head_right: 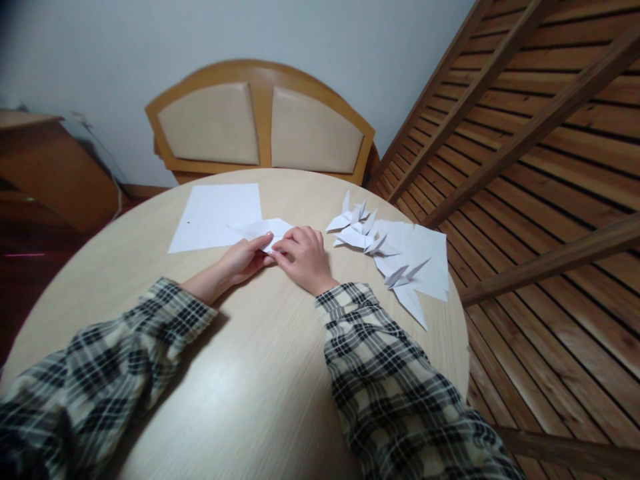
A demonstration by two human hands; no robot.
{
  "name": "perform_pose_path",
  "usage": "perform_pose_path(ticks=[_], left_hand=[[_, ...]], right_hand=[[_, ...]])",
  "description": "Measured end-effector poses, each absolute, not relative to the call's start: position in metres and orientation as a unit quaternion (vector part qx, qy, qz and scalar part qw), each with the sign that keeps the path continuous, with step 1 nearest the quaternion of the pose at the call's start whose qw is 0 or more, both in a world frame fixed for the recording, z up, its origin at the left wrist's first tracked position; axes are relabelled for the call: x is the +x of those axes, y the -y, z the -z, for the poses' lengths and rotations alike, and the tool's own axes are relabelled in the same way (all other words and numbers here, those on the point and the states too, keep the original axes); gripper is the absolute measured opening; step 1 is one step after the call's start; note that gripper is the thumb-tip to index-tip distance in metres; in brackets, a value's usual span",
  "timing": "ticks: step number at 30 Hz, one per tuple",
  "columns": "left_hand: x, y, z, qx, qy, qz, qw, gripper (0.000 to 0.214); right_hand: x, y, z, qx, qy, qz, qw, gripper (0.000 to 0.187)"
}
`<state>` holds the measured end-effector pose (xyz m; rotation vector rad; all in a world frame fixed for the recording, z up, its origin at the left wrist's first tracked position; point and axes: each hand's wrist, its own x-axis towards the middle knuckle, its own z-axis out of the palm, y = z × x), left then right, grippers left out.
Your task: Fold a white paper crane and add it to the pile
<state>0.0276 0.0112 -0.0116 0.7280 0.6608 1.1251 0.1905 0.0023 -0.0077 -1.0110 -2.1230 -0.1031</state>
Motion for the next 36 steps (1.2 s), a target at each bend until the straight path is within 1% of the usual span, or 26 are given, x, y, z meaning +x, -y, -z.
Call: perform_pose_path(ticks=[9,17,28,32,36], left_hand=[[0.029,-0.011,0.011,0.332,-0.318,-0.513,0.725,0.017],[0.029,-0.010,0.010,0.336,-0.324,-0.522,0.714,0.018],[0.031,-0.007,0.006,0.329,-0.326,-0.527,0.713,0.016],[0.032,-0.008,0.007,0.332,-0.318,-0.520,0.720,0.013],[0.031,-0.010,0.009,0.327,-0.312,-0.523,0.723,0.011]], right_hand=[[0.190,-0.004,0.011,-0.387,0.821,0.018,0.419,0.013],[0.192,-0.009,0.013,-0.388,0.821,-0.023,0.419,0.011],[0.191,-0.013,0.015,-0.389,0.801,-0.067,0.449,0.010],[0.191,-0.012,0.015,-0.384,0.801,-0.057,0.455,0.013],[0.191,-0.011,0.013,-0.394,0.812,-0.018,0.430,0.017]])
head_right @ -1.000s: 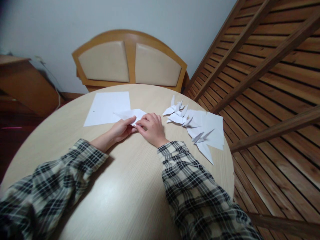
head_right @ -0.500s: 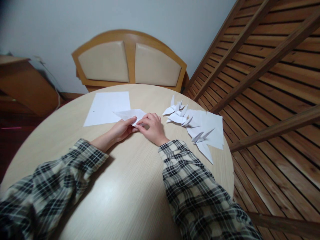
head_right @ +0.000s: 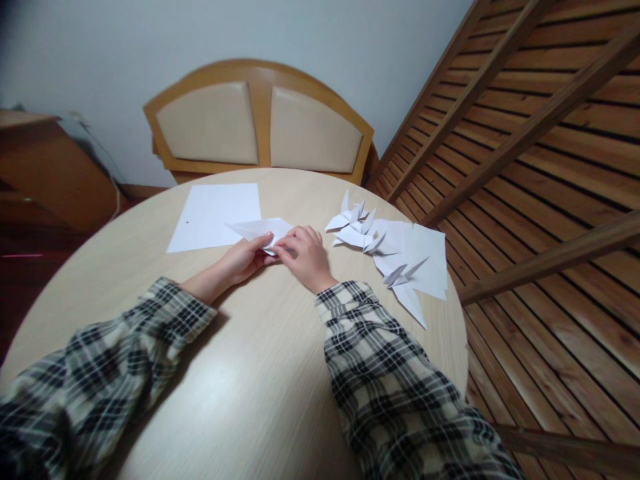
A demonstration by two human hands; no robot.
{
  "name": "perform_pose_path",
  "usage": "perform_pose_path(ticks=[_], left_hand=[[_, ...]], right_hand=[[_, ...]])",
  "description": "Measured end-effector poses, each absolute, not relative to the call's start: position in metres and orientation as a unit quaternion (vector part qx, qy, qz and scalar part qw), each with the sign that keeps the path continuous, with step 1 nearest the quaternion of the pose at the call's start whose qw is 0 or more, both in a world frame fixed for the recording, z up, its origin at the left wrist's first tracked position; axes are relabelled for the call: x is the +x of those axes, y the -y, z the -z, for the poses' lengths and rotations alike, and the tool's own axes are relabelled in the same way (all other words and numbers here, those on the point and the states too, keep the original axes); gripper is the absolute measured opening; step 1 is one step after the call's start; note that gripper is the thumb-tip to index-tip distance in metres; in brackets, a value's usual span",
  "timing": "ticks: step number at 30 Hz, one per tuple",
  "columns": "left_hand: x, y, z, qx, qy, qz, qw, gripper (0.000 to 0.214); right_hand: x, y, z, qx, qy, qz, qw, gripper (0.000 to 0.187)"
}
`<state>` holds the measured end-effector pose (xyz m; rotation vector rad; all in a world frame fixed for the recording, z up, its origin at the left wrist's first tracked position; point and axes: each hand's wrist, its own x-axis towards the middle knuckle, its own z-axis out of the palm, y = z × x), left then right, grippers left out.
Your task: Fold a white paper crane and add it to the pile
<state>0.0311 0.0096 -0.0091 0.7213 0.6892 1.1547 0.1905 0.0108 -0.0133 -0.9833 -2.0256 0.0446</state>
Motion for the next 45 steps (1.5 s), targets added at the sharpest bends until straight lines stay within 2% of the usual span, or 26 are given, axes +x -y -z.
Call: perform_pose_path(ticks=[15,21,42,45], left_hand=[[0.0325,-0.0092,0.0071,0.342,-0.321,-0.535,0.702,0.016],[0.0319,-0.0104,0.0118,0.352,-0.310,-0.527,0.708,0.018],[0.0356,-0.0061,0.0072,0.342,-0.325,-0.529,0.706,0.010],[0.0346,-0.0069,0.0090,0.354,-0.319,-0.522,0.707,0.014]], right_hand=[[0.1889,-0.0101,0.0117,-0.446,0.782,0.040,0.434,0.021],[0.1876,-0.0084,0.0116,-0.474,0.778,0.064,0.408,0.024],[0.1814,-0.0028,0.0106,-0.515,0.768,0.084,0.372,0.018],[0.1814,-0.0024,0.0097,-0.518,0.768,0.083,0.368,0.018]])
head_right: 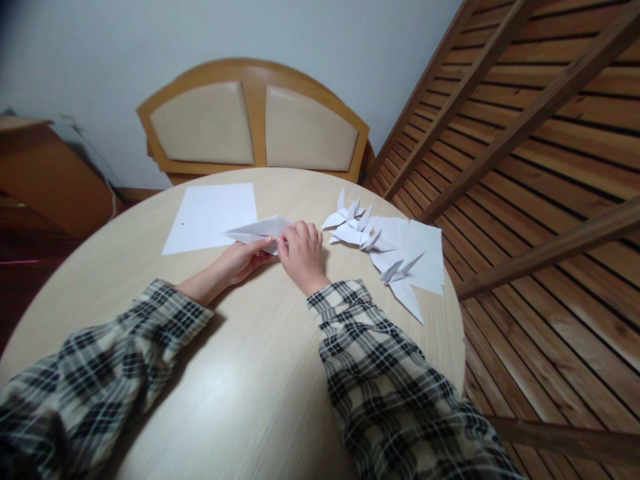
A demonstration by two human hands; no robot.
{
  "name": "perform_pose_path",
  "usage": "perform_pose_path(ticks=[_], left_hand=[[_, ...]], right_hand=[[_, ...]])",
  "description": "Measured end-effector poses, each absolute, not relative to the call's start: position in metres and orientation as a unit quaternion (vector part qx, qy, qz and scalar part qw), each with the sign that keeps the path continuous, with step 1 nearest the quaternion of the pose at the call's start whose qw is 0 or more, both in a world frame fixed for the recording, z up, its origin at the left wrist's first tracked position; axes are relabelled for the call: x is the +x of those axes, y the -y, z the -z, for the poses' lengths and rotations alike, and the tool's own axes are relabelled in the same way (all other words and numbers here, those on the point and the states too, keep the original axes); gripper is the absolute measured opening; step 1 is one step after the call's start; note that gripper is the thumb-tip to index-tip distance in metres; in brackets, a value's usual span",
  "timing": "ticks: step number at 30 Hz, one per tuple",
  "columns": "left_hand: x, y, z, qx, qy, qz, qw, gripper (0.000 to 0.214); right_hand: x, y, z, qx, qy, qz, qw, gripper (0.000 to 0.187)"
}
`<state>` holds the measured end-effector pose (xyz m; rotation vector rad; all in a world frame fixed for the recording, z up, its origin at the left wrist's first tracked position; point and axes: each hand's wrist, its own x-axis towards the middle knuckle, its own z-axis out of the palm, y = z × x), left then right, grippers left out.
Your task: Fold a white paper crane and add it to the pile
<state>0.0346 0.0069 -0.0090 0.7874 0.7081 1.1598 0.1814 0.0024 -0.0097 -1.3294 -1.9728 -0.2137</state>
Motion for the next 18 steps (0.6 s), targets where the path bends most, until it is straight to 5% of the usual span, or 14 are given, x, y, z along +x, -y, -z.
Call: perform_pose_path(ticks=[18], left_hand=[[0.0386,-0.0101,0.0174,0.409,-0.352,-0.530,0.654,0.013]], right_hand=[[0.1797,-0.0024,0.0099,-0.527,0.766,0.089,0.357,0.016]])
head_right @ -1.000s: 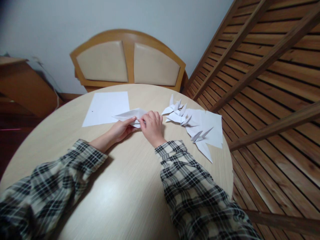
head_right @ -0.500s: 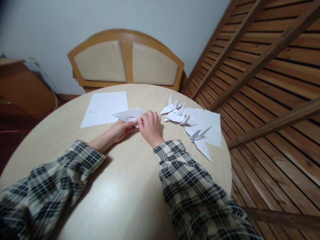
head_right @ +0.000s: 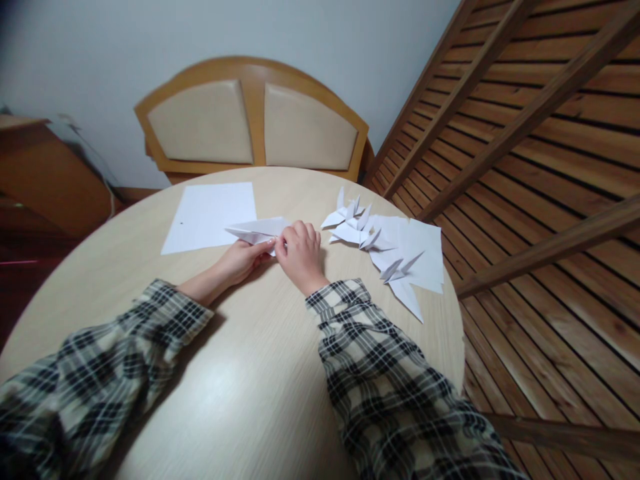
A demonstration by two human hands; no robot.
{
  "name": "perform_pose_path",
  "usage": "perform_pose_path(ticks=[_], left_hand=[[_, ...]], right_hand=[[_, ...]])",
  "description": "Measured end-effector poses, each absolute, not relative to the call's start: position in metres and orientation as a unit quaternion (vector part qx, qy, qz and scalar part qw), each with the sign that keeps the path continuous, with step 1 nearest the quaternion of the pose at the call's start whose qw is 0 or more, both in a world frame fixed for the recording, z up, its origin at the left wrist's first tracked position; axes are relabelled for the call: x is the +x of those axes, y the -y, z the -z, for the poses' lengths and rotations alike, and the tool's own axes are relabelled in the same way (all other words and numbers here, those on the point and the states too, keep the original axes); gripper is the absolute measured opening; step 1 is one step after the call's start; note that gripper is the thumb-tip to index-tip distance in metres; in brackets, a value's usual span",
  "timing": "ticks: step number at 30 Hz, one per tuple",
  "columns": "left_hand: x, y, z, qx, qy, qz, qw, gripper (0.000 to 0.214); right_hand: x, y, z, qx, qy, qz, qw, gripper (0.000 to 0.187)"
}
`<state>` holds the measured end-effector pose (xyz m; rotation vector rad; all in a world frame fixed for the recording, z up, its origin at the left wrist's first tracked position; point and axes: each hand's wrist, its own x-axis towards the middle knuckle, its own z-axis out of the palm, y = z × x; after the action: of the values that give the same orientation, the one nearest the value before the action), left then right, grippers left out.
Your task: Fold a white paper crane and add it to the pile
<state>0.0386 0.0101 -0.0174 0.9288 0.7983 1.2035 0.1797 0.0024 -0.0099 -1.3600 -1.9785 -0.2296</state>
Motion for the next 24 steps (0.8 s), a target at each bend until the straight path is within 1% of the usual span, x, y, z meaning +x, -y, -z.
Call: perform_pose_path(ticks=[4,8,10,13,15,17,19,21,22,24], left_hand=[[0.040,-0.010,0.020,0.416,-0.369,-0.529,0.641,0.015],[0.038,-0.011,0.022,0.422,-0.380,-0.536,0.625,0.011],[0.038,-0.012,0.020,0.416,-0.386,-0.547,0.616,0.009],[0.037,-0.013,0.017,0.397,-0.389,-0.566,0.609,0.009],[0.037,-0.014,0.015,0.387,-0.397,-0.578,0.599,0.007],[0.037,-0.015,0.014,0.384,-0.407,-0.589,0.583,0.004],[0.036,-0.017,0.015,0.389,-0.404,-0.600,0.570,0.006],[0.035,-0.017,0.016,0.397,-0.393,-0.610,0.562,0.007],[0.035,-0.017,0.016,0.402,-0.389,-0.612,0.558,0.007],[0.034,-0.017,0.015,0.408,-0.391,-0.612,0.554,0.008]], right_hand=[[0.180,-0.005,0.013,-0.518,0.769,0.086,0.366,0.014],[0.184,-0.007,0.012,-0.513,0.761,0.076,0.389,0.020],[0.187,-0.009,0.011,-0.525,0.739,0.069,0.417,0.021],[0.191,-0.013,0.012,-0.545,0.689,0.059,0.473,0.018],[0.193,-0.017,0.015,-0.536,0.664,0.022,0.521,0.016],[0.192,-0.021,0.018,-0.526,0.628,-0.065,0.570,0.025],[0.189,-0.023,0.019,-0.527,0.562,-0.217,0.599,0.040],[0.185,-0.022,0.017,-0.507,0.494,-0.391,0.588,0.052],[0.183,-0.021,0.016,-0.490,0.468,-0.459,0.575,0.054],[0.180,-0.016,0.013,-0.445,0.457,-0.547,0.541,0.052]])
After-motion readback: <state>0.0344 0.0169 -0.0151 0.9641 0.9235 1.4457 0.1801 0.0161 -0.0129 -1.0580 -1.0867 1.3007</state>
